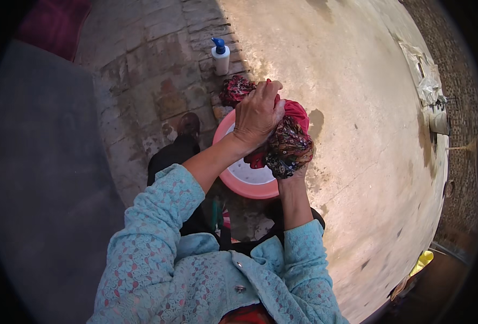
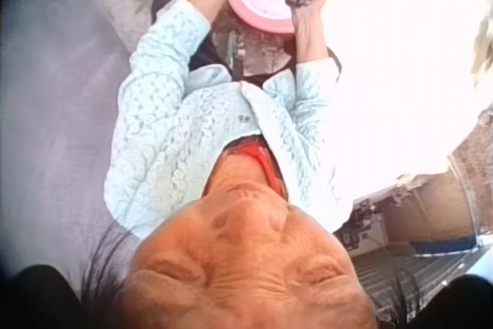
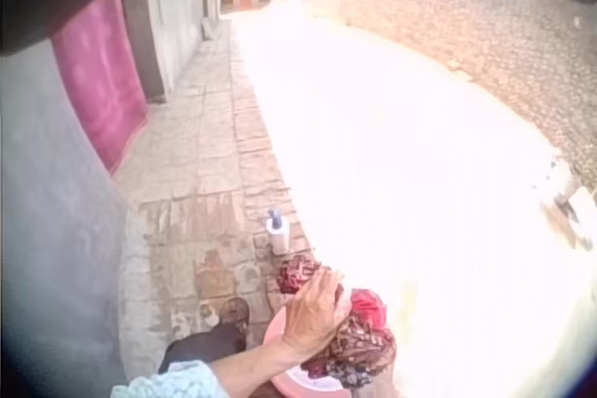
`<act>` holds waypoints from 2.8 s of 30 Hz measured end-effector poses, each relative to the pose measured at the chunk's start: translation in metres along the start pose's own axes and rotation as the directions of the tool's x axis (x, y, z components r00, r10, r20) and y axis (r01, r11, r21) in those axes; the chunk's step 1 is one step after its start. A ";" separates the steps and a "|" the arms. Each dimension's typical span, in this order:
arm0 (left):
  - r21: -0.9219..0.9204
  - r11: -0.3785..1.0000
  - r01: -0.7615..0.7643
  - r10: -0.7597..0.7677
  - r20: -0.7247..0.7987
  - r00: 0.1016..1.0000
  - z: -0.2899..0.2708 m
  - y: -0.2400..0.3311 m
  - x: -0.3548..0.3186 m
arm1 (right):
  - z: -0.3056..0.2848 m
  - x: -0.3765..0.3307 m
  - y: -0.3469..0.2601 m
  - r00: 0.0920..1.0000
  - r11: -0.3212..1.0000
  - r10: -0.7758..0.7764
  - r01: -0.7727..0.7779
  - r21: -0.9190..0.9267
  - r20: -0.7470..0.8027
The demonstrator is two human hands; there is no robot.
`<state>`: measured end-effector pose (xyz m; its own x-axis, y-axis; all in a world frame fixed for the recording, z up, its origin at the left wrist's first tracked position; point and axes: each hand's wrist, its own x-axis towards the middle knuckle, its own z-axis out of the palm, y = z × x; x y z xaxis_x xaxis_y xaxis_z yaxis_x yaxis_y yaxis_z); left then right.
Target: The person hand-washes a patterned red garment in a pink basin filled with soapy water. They repeatedly rub, wring, and rinse the fabric, then place it on the ground beside the basin.
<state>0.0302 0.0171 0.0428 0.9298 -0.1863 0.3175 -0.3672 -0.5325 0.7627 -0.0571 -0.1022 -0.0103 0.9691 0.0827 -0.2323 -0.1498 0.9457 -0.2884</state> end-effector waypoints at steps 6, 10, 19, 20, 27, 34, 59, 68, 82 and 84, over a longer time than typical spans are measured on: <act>0.307 0.950 0.062 -0.164 0.318 0.934 0.004 -0.009 -0.013 | 0.011 0.004 -0.030 0.947 0.719 -0.318 0.205 -0.664 -0.053; 0.034 0.992 0.126 -0.128 0.417 0.900 0.019 -0.028 -0.029 | 0.057 -0.010 -0.022 0.916 0.834 -0.397 0.336 -0.437 -0.054; -0.748 0.261 0.610 -0.227 0.566 0.792 0.032 -0.064 -0.058 | 0.066 -0.019 0.006 0.731 -0.482 -0.385 0.362 -0.798 0.564; -0.738 0.368 0.566 -0.213 0.526 0.824 0.035 -0.059 -0.059 | 0.063 -0.014 -0.002 0.736 -0.441 -0.414 0.352 -0.825 0.536; -0.556 0.714 0.426 0.000 0.608 0.794 0.021 -0.015 -0.037 | 0.048 -0.005 -0.049 0.622 0.043 -0.760 0.339 -0.940 0.190; -0.421 -0.110 0.900 -0.067 0.907 0.416 -0.006 -0.004 -0.011 | 0.068 -0.017 -0.051 0.604 -0.113 -0.693 0.448 -0.887 0.393; -0.777 0.157 0.609 -0.377 0.523 0.764 0.032 0.023 -0.041 | 0.045 0.003 -0.034 0.746 0.390 -0.660 0.245 -0.887 -0.084; -0.829 -0.022 0.559 -0.365 0.527 0.767 0.033 -0.011 -0.019 | 0.055 -0.021 0.031 0.627 -0.472 -0.546 0.318 -0.822 0.556; -0.754 0.038 0.655 -0.349 0.604 0.716 0.036 -0.015 -0.023 | 0.059 -0.024 0.028 0.583 -0.572 -0.472 0.369 -0.733 0.662; -0.767 0.059 0.639 -0.394 0.571 0.721 0.031 -0.004 -0.031 | 0.042 -0.013 0.012 0.637 -0.485 -0.511 0.340 -0.806 0.577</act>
<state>0.0036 -0.0006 0.0122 0.8300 -0.3957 -0.3931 0.5521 0.4825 0.6800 -0.0628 -0.0790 0.0281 0.8072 -0.2495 0.5350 0.2441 -0.6840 -0.6874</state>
